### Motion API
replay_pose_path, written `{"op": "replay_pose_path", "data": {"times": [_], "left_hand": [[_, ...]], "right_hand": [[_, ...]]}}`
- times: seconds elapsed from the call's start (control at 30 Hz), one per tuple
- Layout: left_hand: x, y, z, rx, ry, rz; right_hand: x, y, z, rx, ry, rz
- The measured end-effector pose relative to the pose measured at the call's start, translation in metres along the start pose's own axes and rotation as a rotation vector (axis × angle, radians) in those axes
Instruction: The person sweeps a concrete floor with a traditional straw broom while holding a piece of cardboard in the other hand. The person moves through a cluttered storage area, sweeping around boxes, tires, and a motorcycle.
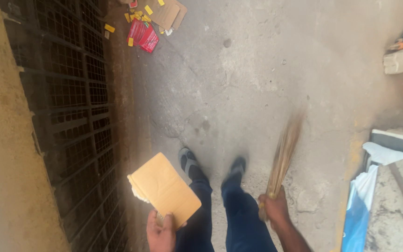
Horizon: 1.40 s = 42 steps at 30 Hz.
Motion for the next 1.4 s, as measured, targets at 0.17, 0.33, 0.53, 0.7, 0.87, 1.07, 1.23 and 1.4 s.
{"op": "replay_pose_path", "data": {"times": [0.17,0.33,0.53,0.7,0.87,1.07,1.23,1.4], "left_hand": [[0.004,-0.033,-0.007,-0.069,-0.030,0.080],[0.004,-0.035,0.006,-0.100,-0.005,0.160],[-0.002,-0.001,0.022,-0.040,0.054,0.070],[0.000,0.030,0.009,-0.061,0.014,-0.035],[0.010,0.062,0.001,-0.078,-0.055,0.031],[0.019,0.129,0.011,-0.178,0.031,-0.060],[0.041,0.230,0.011,-0.271,0.029,-0.120],[0.069,0.323,-0.001,-0.311,0.037,-0.214]], "right_hand": [[-0.075,0.137,-0.015,-0.164,0.150,-0.420],[-0.016,0.284,-0.136,-0.062,-0.349,-0.521],[0.049,0.141,-0.108,-0.171,-0.031,-0.409],[0.013,-0.070,0.036,0.124,0.090,0.110],[-0.044,-0.237,0.124,-0.160,0.358,0.386],[-0.191,-0.177,0.053,-0.576,0.089,-0.414],[-0.174,-0.048,-0.057,0.341,-0.063,-0.445],[-0.069,-0.163,-0.060,0.252,-0.082,-0.339]]}}
Point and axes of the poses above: each hand's wrist, its own x-axis away from the middle knuckle, its own y-axis out of the palm, z = x × y, the point moved 2 cm from there along -x, towards the middle knuckle, and after that the axes turned 6 degrees about -z, right-handed, at the moved point
